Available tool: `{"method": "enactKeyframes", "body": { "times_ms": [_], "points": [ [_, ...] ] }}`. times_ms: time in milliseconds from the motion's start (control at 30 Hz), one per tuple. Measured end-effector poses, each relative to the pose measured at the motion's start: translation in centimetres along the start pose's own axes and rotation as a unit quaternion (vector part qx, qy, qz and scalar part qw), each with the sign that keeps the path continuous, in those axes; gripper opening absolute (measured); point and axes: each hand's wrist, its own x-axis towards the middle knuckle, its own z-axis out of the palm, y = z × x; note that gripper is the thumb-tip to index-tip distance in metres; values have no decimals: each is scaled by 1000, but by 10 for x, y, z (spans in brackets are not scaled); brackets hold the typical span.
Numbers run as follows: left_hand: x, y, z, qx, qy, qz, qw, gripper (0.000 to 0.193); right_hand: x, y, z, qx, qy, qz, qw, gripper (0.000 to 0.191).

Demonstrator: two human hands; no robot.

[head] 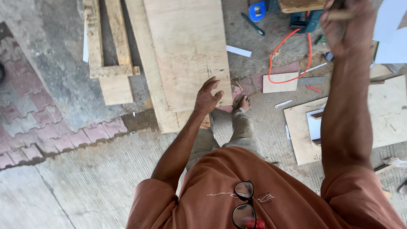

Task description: The person walks to a work area, picks up a plywood panel, and places it on a wooden frame. They measure and mark the panel with a tape measure and pencil, then align a straight edge. Using a circular saw, they cut along the marked line and separate the cut piece.

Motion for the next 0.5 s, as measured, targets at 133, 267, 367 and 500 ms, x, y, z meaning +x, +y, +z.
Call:
{"method": "enactKeyframes", "body": {
  "times_ms": [133, 267, 367, 500],
  "points": [
    [3, -8, -50, -247, 57, 20, 967, 52, -115, 71, 71, -223, 104, 93, 965, 43],
    [-10, 5, -161, -204, 198, 139, 949, 60, -228, 129, 135, -255, -11, 202, 946, 64],
    [-34, 33, -241, 238, 126, 304, 914, 82, -270, 146, 171, -231, -108, 332, 908, 88],
    [-51, 54, -271, 491, -192, 252, 812, 100, -294, 154, 209, -348, -300, 407, 790, 95]
  ]
}}
